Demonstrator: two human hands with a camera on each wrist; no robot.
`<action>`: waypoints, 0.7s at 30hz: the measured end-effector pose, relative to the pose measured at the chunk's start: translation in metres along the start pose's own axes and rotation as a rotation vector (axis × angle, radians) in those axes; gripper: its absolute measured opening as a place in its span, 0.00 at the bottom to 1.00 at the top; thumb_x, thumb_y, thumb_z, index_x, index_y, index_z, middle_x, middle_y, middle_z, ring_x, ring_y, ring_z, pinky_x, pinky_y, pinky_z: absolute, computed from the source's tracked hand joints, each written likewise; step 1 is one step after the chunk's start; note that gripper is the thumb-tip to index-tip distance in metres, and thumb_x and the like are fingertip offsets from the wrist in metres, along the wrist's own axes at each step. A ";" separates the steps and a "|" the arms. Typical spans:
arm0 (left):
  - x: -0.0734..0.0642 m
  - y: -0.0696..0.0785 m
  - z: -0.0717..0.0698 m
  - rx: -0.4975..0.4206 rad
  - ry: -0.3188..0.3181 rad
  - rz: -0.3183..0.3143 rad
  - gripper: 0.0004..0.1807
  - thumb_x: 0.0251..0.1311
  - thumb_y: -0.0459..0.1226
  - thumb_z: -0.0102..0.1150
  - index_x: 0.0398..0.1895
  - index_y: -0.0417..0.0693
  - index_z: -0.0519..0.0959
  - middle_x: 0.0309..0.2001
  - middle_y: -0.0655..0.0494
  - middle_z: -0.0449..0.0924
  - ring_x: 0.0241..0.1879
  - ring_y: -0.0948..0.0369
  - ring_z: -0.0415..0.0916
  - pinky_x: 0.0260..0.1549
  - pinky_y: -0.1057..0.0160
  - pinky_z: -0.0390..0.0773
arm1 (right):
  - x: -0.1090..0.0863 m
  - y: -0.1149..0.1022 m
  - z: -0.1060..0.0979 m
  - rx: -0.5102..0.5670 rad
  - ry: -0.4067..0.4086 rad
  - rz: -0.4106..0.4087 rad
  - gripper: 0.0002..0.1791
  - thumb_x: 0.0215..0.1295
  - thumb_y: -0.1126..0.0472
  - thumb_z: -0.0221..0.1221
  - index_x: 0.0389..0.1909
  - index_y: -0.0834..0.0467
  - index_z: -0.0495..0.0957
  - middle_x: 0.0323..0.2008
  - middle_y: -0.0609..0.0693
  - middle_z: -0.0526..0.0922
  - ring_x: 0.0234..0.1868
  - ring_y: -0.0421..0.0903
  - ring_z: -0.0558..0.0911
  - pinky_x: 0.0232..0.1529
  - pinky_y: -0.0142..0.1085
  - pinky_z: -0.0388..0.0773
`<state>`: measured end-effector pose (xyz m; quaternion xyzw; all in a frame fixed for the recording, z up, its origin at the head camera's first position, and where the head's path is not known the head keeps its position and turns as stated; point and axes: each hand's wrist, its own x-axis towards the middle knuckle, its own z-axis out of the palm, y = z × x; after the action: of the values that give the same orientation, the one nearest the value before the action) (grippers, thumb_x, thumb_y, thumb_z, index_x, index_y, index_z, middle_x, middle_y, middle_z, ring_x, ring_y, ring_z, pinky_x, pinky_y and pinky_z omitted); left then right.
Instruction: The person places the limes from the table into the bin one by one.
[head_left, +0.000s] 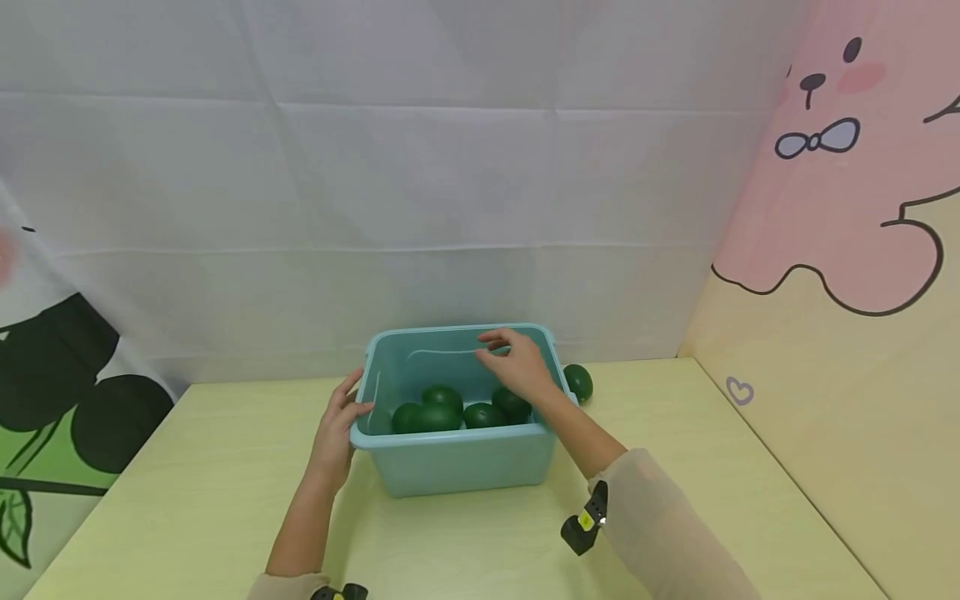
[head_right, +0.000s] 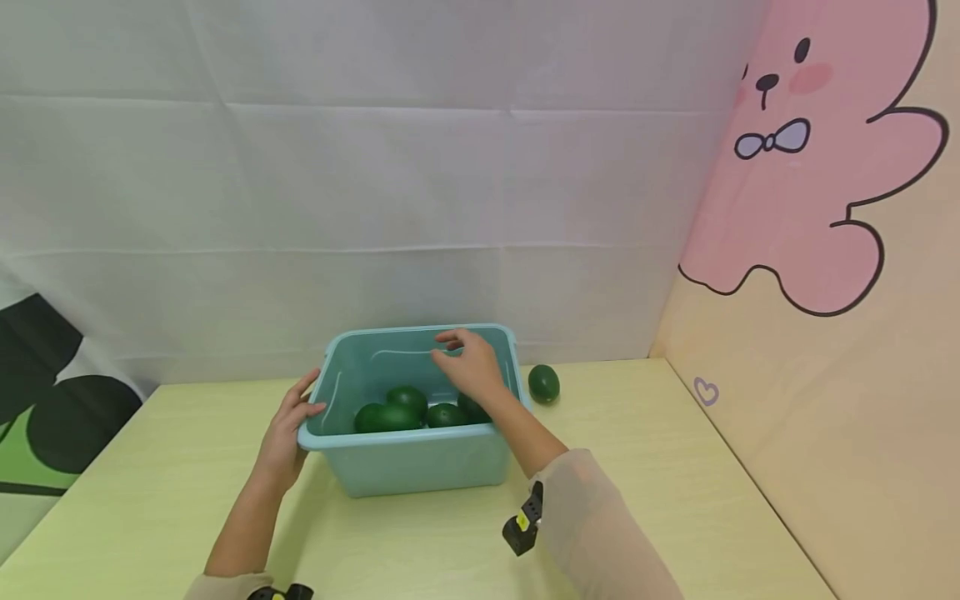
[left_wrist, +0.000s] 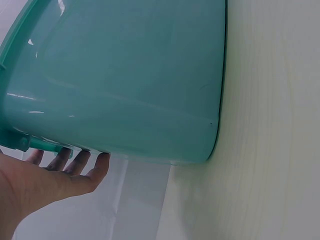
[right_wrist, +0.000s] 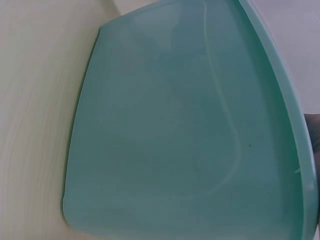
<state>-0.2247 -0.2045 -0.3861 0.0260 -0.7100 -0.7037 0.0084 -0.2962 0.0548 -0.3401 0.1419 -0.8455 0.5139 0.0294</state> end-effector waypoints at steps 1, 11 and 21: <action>0.000 0.000 0.000 -0.001 0.001 0.000 0.33 0.66 0.33 0.37 0.74 0.55 0.45 0.73 0.46 0.45 0.66 0.47 0.53 0.51 0.62 0.66 | 0.000 0.001 -0.001 0.000 0.000 0.003 0.17 0.62 0.55 0.58 0.51 0.53 0.77 0.49 0.54 0.80 0.49 0.52 0.79 0.44 0.42 0.77; 0.000 0.001 0.000 0.000 0.008 -0.004 0.33 0.66 0.33 0.37 0.74 0.55 0.45 0.74 0.45 0.44 0.67 0.46 0.52 0.55 0.56 0.63 | 0.003 0.006 -0.020 -0.044 0.026 0.039 0.17 0.63 0.54 0.56 0.51 0.55 0.77 0.49 0.55 0.79 0.49 0.52 0.78 0.45 0.42 0.76; 0.000 0.001 0.001 0.001 0.005 -0.001 0.33 0.66 0.33 0.37 0.74 0.55 0.46 0.73 0.45 0.45 0.67 0.47 0.52 0.55 0.58 0.63 | 0.004 0.014 -0.048 -0.070 0.076 0.044 0.19 0.65 0.54 0.54 0.54 0.56 0.74 0.50 0.57 0.78 0.49 0.54 0.77 0.45 0.43 0.76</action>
<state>-0.2243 -0.2031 -0.3847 0.0279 -0.7104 -0.7031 0.0096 -0.3086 0.1020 -0.3288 0.1024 -0.8642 0.4896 0.0552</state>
